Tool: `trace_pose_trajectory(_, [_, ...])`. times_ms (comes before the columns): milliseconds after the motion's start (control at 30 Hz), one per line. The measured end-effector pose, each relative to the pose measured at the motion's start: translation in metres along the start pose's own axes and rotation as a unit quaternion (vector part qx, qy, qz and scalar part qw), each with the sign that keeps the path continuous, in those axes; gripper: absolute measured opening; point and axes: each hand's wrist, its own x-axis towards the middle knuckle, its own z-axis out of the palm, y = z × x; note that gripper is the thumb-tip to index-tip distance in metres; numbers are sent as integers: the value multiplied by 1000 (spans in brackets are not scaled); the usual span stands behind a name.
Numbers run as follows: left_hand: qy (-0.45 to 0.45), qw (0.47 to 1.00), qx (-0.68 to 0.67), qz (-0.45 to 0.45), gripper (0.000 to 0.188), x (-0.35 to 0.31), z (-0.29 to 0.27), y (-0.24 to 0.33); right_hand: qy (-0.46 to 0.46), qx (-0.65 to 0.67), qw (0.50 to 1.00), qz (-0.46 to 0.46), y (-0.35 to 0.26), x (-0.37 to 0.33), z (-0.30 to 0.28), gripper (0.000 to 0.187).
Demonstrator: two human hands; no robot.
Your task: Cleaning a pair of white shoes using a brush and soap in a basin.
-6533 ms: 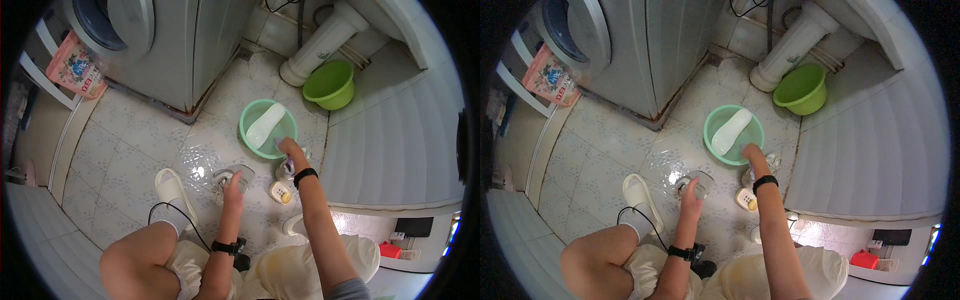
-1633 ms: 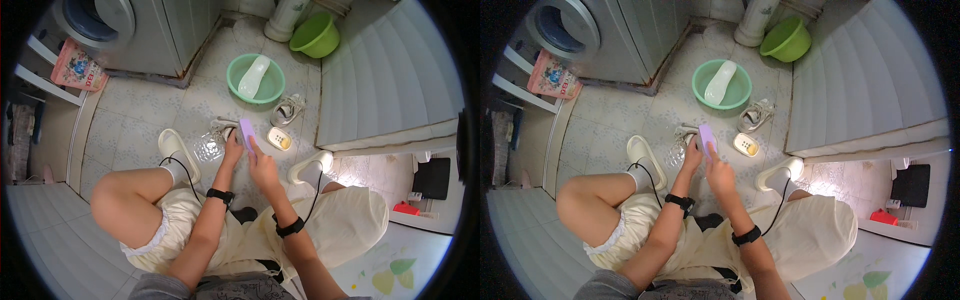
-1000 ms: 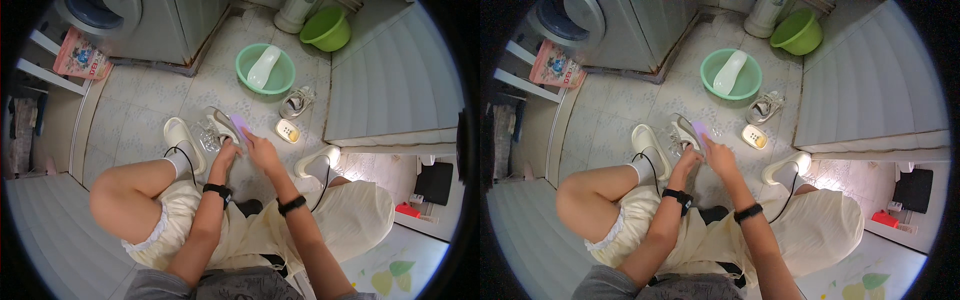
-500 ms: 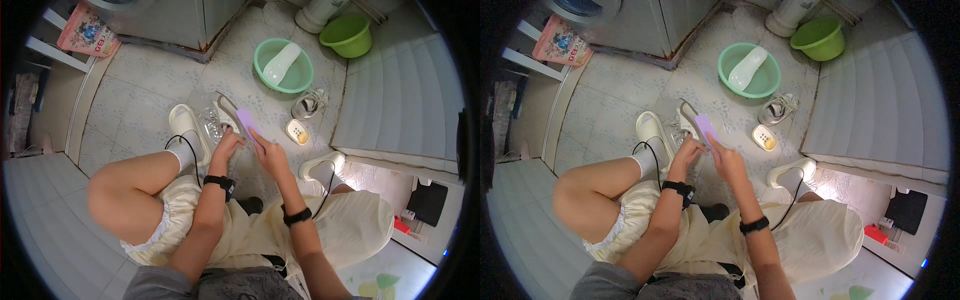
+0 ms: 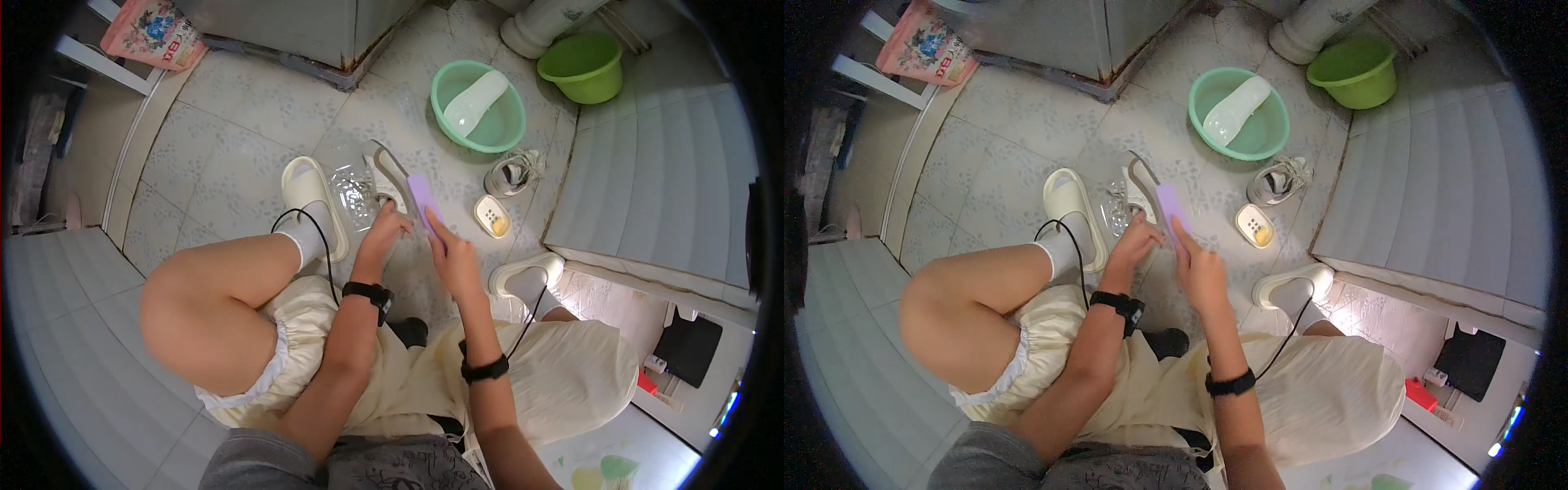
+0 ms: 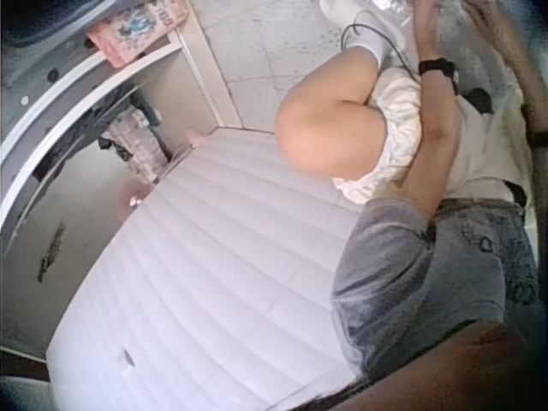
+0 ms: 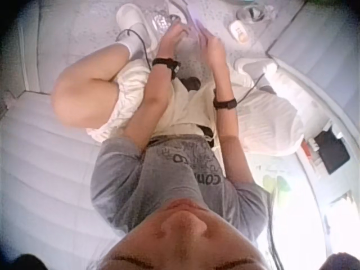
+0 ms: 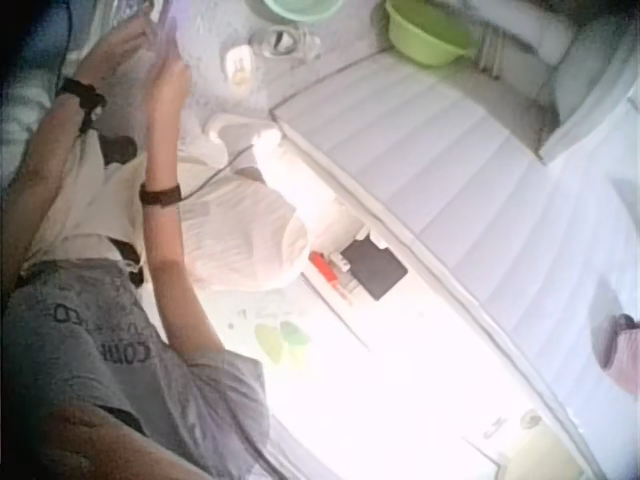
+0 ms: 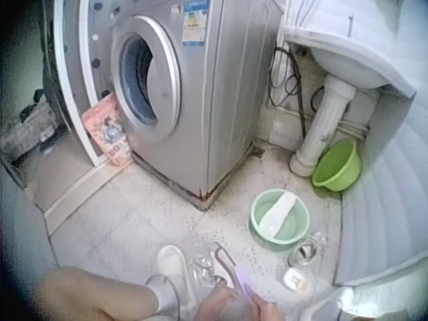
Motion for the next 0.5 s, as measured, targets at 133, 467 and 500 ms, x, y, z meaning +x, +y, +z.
trace_pose_trajectory(133, [-79,995,43,32,73,-4,6,-9,4,-63,998,-7,4,59,11,37])
trace_pose_trajectory(467, [-49,998,-10,-42,81,-17,38,26,58,29,996,64,40,61,-53,35])
trace_pose_trajectory(500, [-70,997,15,3,79,-13,33,29,58,29,996,60,36,49,-54,35])
